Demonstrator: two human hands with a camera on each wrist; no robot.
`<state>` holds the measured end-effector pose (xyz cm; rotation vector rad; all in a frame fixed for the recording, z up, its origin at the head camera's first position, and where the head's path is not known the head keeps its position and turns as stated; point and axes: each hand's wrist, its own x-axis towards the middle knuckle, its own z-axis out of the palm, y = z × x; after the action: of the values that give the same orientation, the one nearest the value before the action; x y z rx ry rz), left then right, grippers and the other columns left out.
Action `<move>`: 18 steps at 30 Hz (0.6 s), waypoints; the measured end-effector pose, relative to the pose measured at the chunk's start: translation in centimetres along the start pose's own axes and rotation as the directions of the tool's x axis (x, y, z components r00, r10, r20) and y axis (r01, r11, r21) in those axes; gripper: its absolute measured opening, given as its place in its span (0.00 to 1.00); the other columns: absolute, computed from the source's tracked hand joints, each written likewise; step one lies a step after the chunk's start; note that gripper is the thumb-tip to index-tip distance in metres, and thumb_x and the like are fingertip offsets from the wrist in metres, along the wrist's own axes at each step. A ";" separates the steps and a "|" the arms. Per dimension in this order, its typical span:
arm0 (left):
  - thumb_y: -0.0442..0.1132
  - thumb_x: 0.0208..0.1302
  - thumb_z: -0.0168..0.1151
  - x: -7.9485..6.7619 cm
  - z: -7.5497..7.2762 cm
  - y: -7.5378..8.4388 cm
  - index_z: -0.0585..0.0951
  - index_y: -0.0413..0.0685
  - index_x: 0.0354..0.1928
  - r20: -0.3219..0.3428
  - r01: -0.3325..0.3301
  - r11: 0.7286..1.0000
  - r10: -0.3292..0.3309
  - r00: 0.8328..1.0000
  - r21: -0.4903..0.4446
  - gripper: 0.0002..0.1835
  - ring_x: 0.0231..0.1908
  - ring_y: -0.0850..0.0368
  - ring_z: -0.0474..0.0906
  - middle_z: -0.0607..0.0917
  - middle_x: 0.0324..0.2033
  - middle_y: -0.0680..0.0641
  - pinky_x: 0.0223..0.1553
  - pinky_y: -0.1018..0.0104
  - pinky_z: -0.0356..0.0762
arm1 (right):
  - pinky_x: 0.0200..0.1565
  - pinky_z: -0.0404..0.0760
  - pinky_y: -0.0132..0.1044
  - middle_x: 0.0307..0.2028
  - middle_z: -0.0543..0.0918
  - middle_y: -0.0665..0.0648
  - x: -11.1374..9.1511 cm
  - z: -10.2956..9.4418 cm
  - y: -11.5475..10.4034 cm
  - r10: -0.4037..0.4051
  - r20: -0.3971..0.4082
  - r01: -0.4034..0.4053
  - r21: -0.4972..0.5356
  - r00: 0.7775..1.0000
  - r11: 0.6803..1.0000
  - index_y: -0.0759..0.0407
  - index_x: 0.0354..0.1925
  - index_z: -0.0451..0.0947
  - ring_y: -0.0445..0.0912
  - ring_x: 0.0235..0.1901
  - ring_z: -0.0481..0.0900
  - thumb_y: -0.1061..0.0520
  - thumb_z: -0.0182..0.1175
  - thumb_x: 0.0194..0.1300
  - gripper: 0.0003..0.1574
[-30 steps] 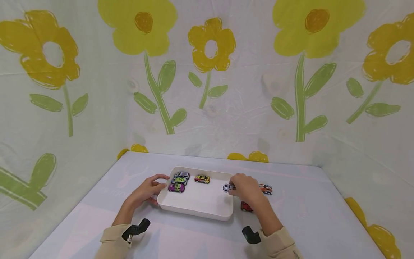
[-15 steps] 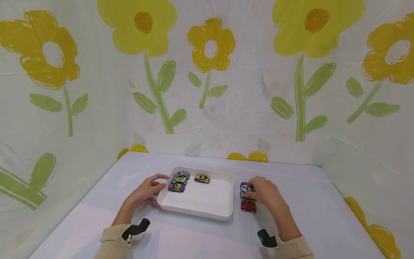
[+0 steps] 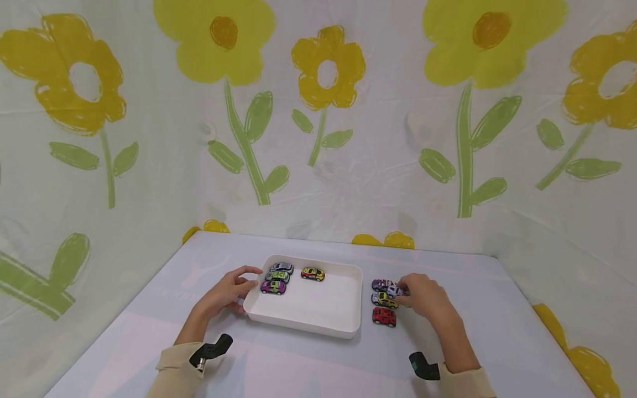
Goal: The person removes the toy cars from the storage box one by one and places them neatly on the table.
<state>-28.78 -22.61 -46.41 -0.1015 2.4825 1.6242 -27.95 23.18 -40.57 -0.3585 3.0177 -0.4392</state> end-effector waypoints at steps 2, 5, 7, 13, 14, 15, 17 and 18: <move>0.42 0.68 0.60 0.1 0.0 0.1 0.76 0.61 0.60 0.000 -0.001 1.000 0.001 1.000 0.003 0.19 0.31 0.54 0.81 0.82 0.44 0.42 0.21 0.62 0.83 | 0.42 0.83 0.53 0.42 0.86 0.59 -0.1 -0.2 0.4 0.000 0.003 0.000 0.008 1.000 1.000 0.64 0.48 0.82 0.53 0.42 0.83 0.53 0.70 0.57 0.23; 0.42 0.68 0.60 0.1 0.0 0.1 0.76 0.61 0.60 0.002 0.000 1.000 0.000 1.000 0.009 0.20 0.31 0.54 0.81 0.82 0.44 0.42 0.21 0.62 0.83 | 0.42 0.83 0.53 0.42 0.86 0.60 -0.1 -0.4 0.9 0.005 0.012 -0.006 0.009 1.000 1.000 0.65 0.49 0.82 0.52 0.42 0.83 0.54 0.70 0.58 0.23; 0.42 0.68 0.60 0.1 0.0 0.1 0.76 0.61 0.60 0.000 0.001 1.000 -0.001 1.000 0.010 0.20 0.31 0.54 0.81 0.82 0.44 0.42 0.21 0.62 0.83 | 0.40 0.83 0.52 0.42 0.86 0.60 -0.2 -0.5 1.1 0.017 0.017 -0.017 0.008 1.000 1.000 0.65 0.49 0.82 0.51 0.41 0.82 0.54 0.70 0.58 0.23; 0.42 0.68 0.60 0.3 0.0 0.1 0.76 0.61 0.61 -0.011 0.015 1.000 -0.014 1.000 0.012 0.19 0.32 0.53 0.80 0.81 0.46 0.42 0.22 0.62 0.83 | 0.36 0.82 0.48 0.39 0.85 0.57 -0.1 -0.8 1.5 0.036 0.038 -0.036 0.000 0.999 0.999 0.64 0.46 0.82 0.49 0.37 0.80 0.53 0.70 0.57 0.22; 0.42 0.68 0.60 0.3 0.0 0.1 0.76 0.61 0.61 -0.012 0.017 1.000 -0.017 1.000 0.014 0.19 0.32 0.53 0.80 0.81 0.46 0.42 0.22 0.61 0.83 | 0.37 0.82 0.49 0.39 0.85 0.57 0.0 -0.8 1.6 0.039 0.043 -0.039 -0.001 0.998 0.999 0.64 0.46 0.82 0.49 0.38 0.80 0.53 0.71 0.57 0.21; 0.42 0.68 0.60 0.3 0.0 0.1 0.75 0.61 0.61 -0.013 0.018 1.000 -0.018 1.000 0.014 0.20 0.32 0.53 0.80 0.81 0.46 0.41 0.22 0.61 0.83 | 0.37 0.82 0.49 0.39 0.85 0.57 0.0 -0.8 1.7 0.045 0.048 -0.045 -0.002 0.998 0.999 0.64 0.46 0.82 0.49 0.38 0.81 0.53 0.71 0.57 0.21; 0.42 0.68 0.59 0.3 0.1 0.0 0.75 0.60 0.61 -0.015 0.021 1.000 -0.021 1.000 0.015 0.20 0.32 0.53 0.80 0.81 0.46 0.41 0.22 0.61 0.83 | 0.37 0.82 0.50 0.39 0.85 0.57 0.0 -0.8 1.8 0.058 0.059 -0.057 -0.005 0.997 0.998 0.64 0.46 0.83 0.49 0.38 0.81 0.54 0.71 0.56 0.21; 0.42 0.68 0.59 0.2 0.1 0.0 0.75 0.60 0.61 -0.017 0.023 1.000 -0.022 1.000 0.017 0.20 0.32 0.53 0.80 0.81 0.46 0.41 0.22 0.61 0.83 | 0.38 0.82 0.50 0.40 0.86 0.58 0.1 -0.8 1.9 0.063 0.064 -0.063 -0.006 0.996 0.998 0.63 0.46 0.83 0.50 0.39 0.81 0.54 0.71 0.56 0.21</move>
<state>-29.01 -22.48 -46.47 -0.1408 2.4981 1.5995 -28.48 25.10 -40.39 -0.2709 2.9588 -0.4089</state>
